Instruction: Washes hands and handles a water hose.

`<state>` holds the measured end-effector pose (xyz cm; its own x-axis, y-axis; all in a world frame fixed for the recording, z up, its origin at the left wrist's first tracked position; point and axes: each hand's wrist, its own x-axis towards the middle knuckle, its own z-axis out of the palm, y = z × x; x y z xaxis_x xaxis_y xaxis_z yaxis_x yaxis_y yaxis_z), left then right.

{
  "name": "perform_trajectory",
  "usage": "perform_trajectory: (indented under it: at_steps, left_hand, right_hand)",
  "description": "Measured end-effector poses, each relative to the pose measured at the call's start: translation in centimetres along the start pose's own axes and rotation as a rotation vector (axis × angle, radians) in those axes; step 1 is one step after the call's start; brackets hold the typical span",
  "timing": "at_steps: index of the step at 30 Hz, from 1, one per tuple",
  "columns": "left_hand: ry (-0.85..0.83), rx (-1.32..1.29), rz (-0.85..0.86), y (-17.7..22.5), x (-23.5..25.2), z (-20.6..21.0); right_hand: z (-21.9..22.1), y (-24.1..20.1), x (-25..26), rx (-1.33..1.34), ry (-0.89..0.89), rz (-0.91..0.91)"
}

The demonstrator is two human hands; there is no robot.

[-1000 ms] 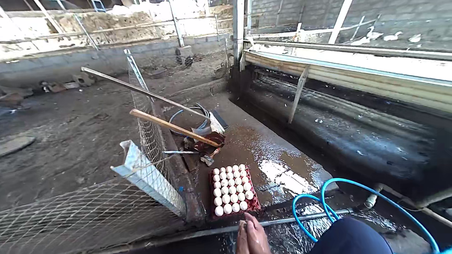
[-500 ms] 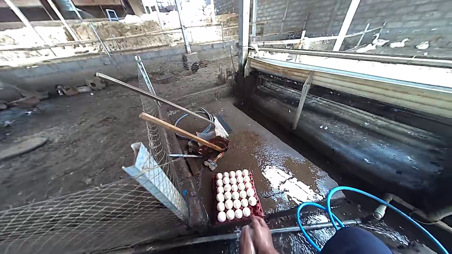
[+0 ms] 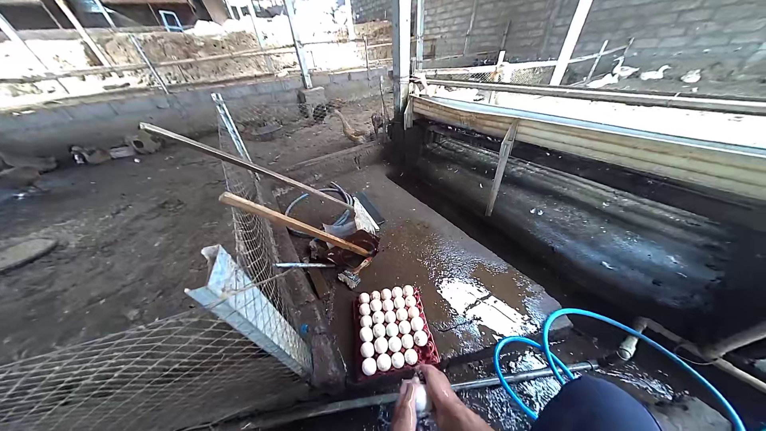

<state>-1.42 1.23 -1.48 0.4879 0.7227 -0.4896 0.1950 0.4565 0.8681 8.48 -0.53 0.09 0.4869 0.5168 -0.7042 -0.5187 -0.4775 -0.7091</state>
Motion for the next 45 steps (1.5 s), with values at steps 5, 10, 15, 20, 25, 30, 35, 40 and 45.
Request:
perform_trajectory:
  at_steps: [5,10,15,20,25,30,35,40,45]
  left_hand:
    - [0.033,-0.174,0.137,0.4,-0.3,0.6]
    - [0.105,-0.032,0.231,-0.3,-0.6,1.9]
    - [0.028,-0.078,0.119,0.8,-1.6,1.4]
    - [0.028,-0.131,0.051,0.7,-0.6,0.2]
    - [-0.047,-0.143,0.100,0.7,-1.1,0.3]
    - [0.053,-0.034,0.101,0.6,-1.5,1.1]
    - [0.050,0.060,0.046,0.8,-1.4,1.3]
    - [0.036,0.062,0.085,1.2,-1.7,1.0]
    - [0.048,0.054,0.099,1.0,-1.6,1.0]
  right_hand:
    - [0.5,0.9,-1.9,-0.304,-0.053,-0.386]
    - [0.4,1.2,-1.8,-0.211,0.030,-0.298]
    - [-0.5,0.9,0.5,-0.110,0.002,-0.155]
    - [-0.3,-0.5,0.1,-0.009,0.039,-0.214]
    - [0.3,1.6,-2.6,-0.399,0.026,-0.568]
    - [0.4,1.0,-2.3,-0.248,0.031,-0.354]
    - [-0.2,0.7,-0.4,-0.114,0.053,-0.276]
    - [0.3,0.9,-3.1,-0.266,0.003,-0.422]
    - [0.7,1.1,-3.4,-0.236,0.001,-0.332]
